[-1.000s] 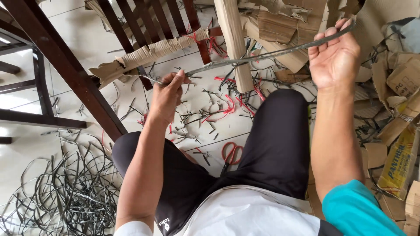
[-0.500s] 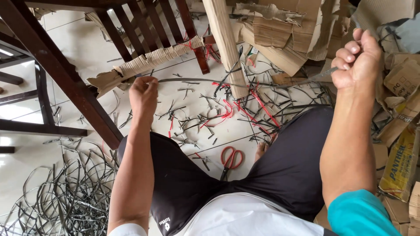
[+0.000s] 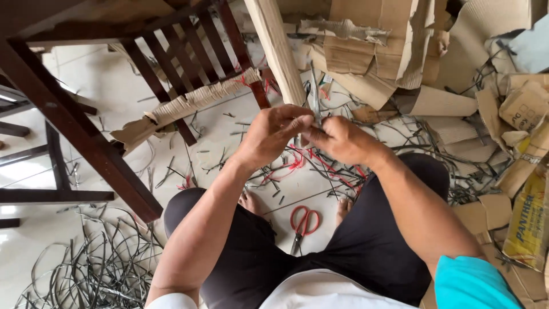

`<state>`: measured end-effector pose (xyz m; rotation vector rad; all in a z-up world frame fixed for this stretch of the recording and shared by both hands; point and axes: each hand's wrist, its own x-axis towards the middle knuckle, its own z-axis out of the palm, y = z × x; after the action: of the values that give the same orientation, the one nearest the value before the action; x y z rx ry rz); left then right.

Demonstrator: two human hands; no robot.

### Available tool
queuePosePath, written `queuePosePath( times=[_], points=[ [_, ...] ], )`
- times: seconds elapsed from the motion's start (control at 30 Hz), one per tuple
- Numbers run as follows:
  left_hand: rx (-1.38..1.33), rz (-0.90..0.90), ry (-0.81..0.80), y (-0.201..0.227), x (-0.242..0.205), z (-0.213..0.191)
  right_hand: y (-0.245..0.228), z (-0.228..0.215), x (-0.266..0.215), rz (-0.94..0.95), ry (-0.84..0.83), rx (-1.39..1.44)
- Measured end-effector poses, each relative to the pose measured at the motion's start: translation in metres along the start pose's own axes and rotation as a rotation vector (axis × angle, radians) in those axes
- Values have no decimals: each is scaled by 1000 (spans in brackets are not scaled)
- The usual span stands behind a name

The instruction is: The person sits on the floor and ties black and red cords around a cylindrical cardboard roll. They use their hands to wrap and knot the cords, occasionally using scissors to trim the excess cord. The person repeats this process multiple times on the same roll.

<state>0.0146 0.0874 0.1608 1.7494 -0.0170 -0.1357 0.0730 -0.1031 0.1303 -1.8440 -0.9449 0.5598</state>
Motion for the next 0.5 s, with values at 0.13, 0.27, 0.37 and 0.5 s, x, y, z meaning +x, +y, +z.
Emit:
queuePosePath(
  times=[0.13,0.27,0.37,0.5],
  points=[
    [-116,-16,104,-32,6,4,5,1,0,53,-47,125],
    [-268,-126,19,-56,11,9,23,17,4,87,-199,-16],
    [-467,-152,32,-70,15,24,9,21,9,213,-398,-120],
    [-610,-258,293,-82,19,15,27,39,16,355,-524,-227]
  ],
)
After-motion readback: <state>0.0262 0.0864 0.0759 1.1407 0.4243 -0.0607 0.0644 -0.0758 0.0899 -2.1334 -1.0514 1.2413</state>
